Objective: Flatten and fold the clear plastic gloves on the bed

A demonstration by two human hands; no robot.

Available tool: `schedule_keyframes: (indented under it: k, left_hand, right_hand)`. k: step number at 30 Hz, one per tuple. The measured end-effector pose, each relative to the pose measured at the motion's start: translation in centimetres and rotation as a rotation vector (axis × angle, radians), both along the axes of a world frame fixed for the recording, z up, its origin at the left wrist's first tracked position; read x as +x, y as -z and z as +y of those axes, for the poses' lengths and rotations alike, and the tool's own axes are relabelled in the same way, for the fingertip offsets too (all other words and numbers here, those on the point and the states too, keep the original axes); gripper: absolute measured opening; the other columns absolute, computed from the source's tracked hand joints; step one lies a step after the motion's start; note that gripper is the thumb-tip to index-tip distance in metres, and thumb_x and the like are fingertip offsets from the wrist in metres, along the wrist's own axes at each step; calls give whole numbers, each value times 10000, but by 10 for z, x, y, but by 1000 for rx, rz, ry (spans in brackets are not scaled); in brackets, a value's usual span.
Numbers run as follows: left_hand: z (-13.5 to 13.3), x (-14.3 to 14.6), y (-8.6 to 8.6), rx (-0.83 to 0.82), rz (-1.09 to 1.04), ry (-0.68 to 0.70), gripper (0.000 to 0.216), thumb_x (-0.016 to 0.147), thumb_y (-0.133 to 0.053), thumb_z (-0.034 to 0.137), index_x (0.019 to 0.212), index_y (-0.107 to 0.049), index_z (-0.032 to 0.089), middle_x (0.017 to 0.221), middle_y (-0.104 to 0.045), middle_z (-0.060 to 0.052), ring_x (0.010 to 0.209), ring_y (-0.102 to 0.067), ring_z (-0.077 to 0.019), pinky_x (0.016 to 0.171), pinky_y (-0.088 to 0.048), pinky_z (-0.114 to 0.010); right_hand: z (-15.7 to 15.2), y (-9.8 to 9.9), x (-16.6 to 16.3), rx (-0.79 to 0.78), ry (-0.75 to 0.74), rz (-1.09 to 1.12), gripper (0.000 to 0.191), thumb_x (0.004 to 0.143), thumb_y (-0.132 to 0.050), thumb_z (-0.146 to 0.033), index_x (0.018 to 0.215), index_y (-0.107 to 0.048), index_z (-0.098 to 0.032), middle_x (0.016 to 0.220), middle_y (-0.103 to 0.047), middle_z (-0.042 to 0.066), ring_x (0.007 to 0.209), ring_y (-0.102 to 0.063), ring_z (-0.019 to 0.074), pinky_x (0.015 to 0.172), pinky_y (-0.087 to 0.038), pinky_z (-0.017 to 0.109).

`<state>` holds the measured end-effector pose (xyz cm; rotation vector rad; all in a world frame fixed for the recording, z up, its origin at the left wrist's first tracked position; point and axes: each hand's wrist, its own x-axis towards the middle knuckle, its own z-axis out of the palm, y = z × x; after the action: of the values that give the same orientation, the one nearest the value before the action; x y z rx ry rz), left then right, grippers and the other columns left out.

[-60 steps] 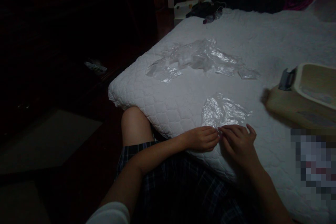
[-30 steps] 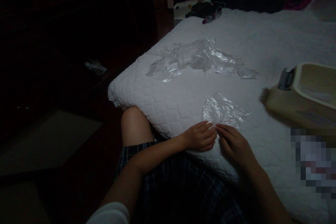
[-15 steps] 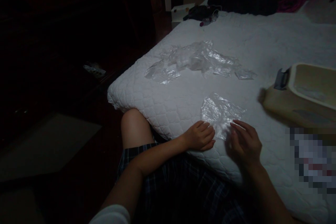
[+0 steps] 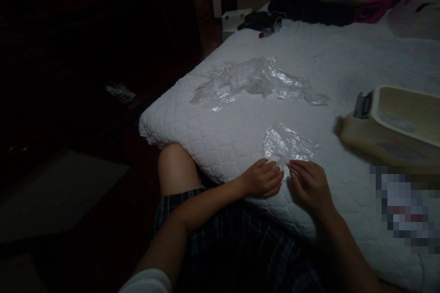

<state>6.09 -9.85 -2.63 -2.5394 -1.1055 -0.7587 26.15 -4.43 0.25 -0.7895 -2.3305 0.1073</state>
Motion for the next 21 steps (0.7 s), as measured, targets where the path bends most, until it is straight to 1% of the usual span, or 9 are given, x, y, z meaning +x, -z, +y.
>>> schedule_keyframes:
  k: [3,7,10,13,15,17,21]
  left_hand:
    - [0,0,2,24,-7,10,332,883,-497,318,1107,-610,101,1083,-663,-129,1102,-579,-269,946,-435,-430]
    - [0,0,7,-15,1,34,302,877,-514,312,1097,-615,133,1090,-662,-124,1125,-568,-257,965,-431,-427]
    - [0,-1,9,-24,-5,9,313,872,-518,326,1105,-610,140,1111,-653,-129,1135,-559,-262,976,-425,-441]
    - [1,-1,8,5,-27,-18,319,869,-505,329,1101,-610,136,1105,-653,-130,1123,-561,-264,965,-430,-448]
    - [2,-1,7,30,-62,-24,308,872,-485,320,1086,-614,139,1075,-660,-121,1088,-576,-252,926,-453,-432]
    - [3,-1,5,15,-105,-39,293,874,-464,307,1064,-619,146,1050,-661,-115,1052,-587,-238,869,-479,-408]
    - [5,-3,-3,-83,-203,-111,280,874,-447,277,1045,-620,138,1046,-648,-135,1032,-588,-232,824,-495,-396]
  right_hand:
    - [0,1,-1,17,7,-50,294,810,-575,-212,1098,-635,-209,1111,-643,101,1013,-586,249,926,-425,487]
    - [0,3,-2,16,29,-91,311,815,-576,-234,1122,-625,-223,1145,-626,104,1064,-568,261,944,-404,502]
    - [-1,4,-3,18,24,-115,316,821,-571,-246,1131,-617,-213,1160,-616,112,1083,-557,263,958,-391,509]
    - [-1,3,-3,33,26,-97,318,823,-575,-252,1137,-607,-212,1164,-609,114,1082,-552,262,956,-398,504]
    - [-1,3,-2,26,45,-44,325,818,-580,-244,1140,-606,-208,1153,-611,117,1062,-559,262,934,-425,489]
    - [-1,4,0,9,94,55,325,814,-576,-230,1136,-615,-205,1123,-620,117,1030,-573,259,896,-461,468]
    - [-3,5,2,-11,282,277,249,822,-554,-218,1050,-653,-209,993,-647,101,932,-603,245,822,-505,439]
